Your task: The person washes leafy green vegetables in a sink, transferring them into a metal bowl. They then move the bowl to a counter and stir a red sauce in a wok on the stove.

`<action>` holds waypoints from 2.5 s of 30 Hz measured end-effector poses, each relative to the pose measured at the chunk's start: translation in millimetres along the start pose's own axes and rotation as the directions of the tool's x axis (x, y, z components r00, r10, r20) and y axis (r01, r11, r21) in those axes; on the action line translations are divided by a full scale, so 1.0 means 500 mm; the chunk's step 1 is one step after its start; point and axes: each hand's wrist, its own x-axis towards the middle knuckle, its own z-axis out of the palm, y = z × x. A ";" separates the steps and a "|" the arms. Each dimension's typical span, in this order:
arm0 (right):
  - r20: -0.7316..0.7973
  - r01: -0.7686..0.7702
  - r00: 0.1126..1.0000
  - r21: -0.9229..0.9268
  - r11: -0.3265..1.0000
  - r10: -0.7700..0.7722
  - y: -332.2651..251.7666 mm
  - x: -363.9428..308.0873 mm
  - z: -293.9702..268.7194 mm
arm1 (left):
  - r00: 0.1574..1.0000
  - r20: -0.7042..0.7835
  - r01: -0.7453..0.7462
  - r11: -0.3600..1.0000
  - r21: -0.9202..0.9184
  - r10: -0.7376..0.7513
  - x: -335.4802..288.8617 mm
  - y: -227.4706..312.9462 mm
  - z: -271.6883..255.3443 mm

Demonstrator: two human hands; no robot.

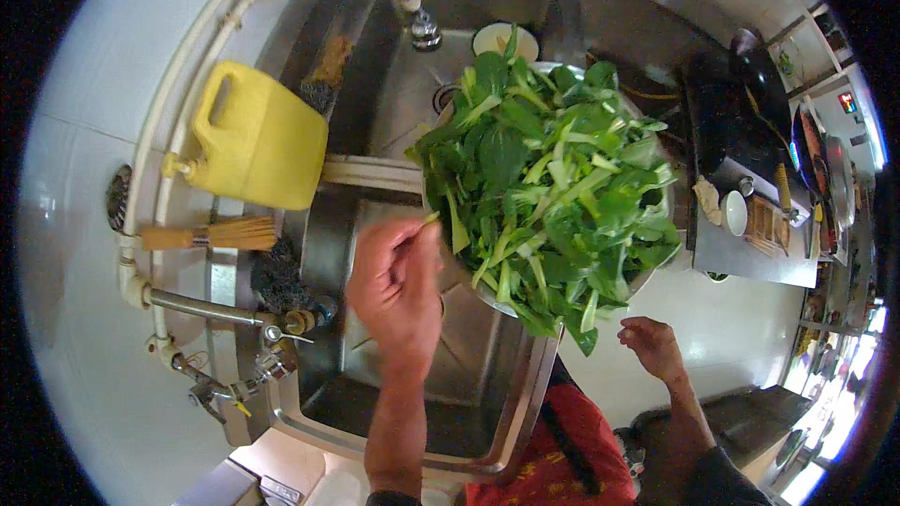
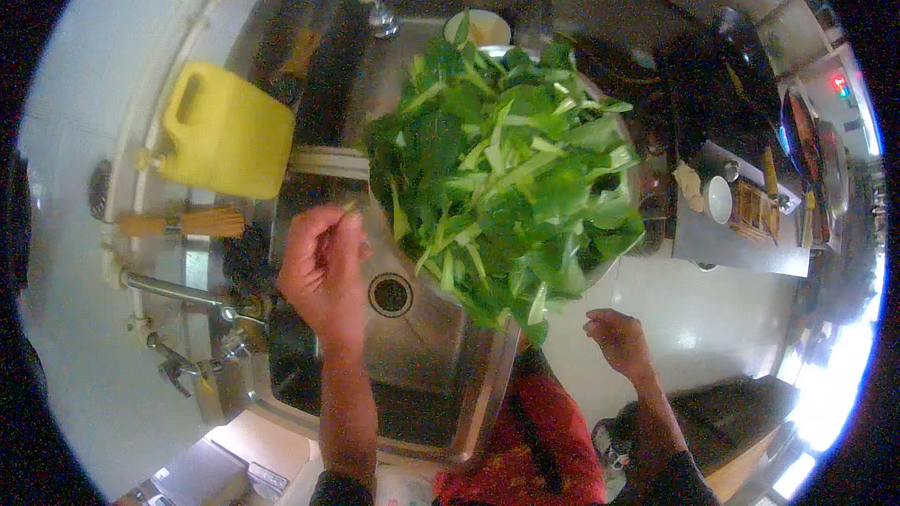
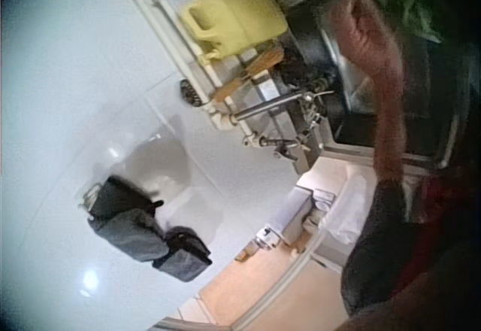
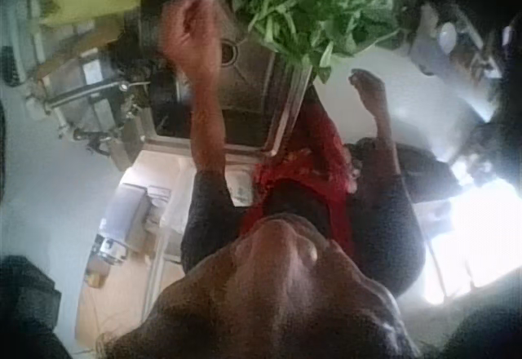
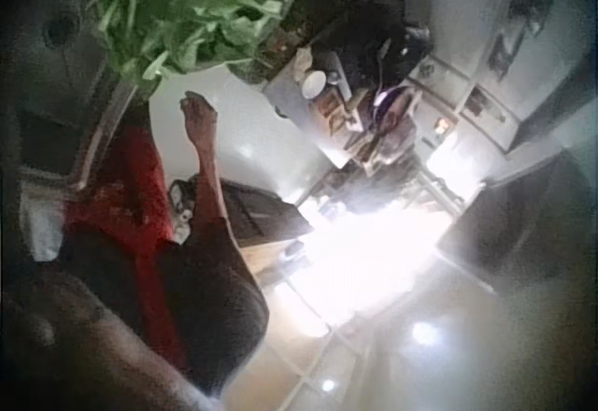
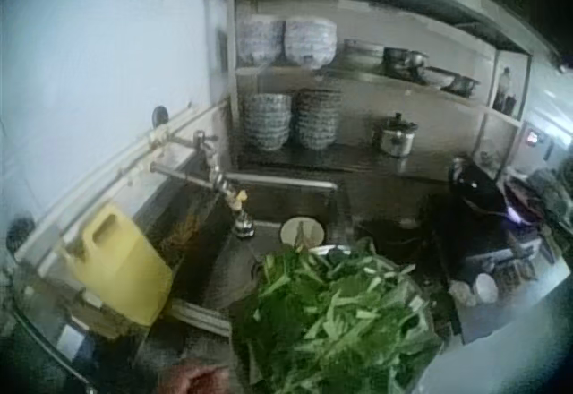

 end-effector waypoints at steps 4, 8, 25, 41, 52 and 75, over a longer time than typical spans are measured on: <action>-0.026 0.034 0.999 -0.143 0.989 -0.038 -0.040 0.010 -0.037 | 0.903 0.258 -0.381 0.917 0.119 0.342 0.069 0.101 0.126; -0.023 0.002 1.000 0.191 0.982 0.002 -0.097 0.024 -0.060 | 0.938 0.347 -0.046 0.983 0.177 -0.018 0.070 0.127 0.134; 0.191 -0.096 0.980 0.668 0.738 -0.046 -0.200 0.154 0.000 | 0.902 0.396 -0.282 0.928 0.242 0.171 -0.044 0.213 0.126; 0.172 0.858 0.417 -0.399 0.324 -0.892 -0.031 0.341 -0.030 | 0.677 0.286 0.736 0.627 -0.255 -0.678 -0.124 -0.175 0.065; 0.040 0.492 0.866 0.121 0.862 -0.499 -0.047 0.046 -0.109 | 0.791 0.063 0.611 0.777 -0.152 -0.609 -0.262 0.036 0.124; -0.389 0.274 0.787 0.916 0.294 0.479 0.606 -0.835 -0.739 | 0.254 0.841 0.448 0.829 0.335 -0.477 -1.141 0.493 0.666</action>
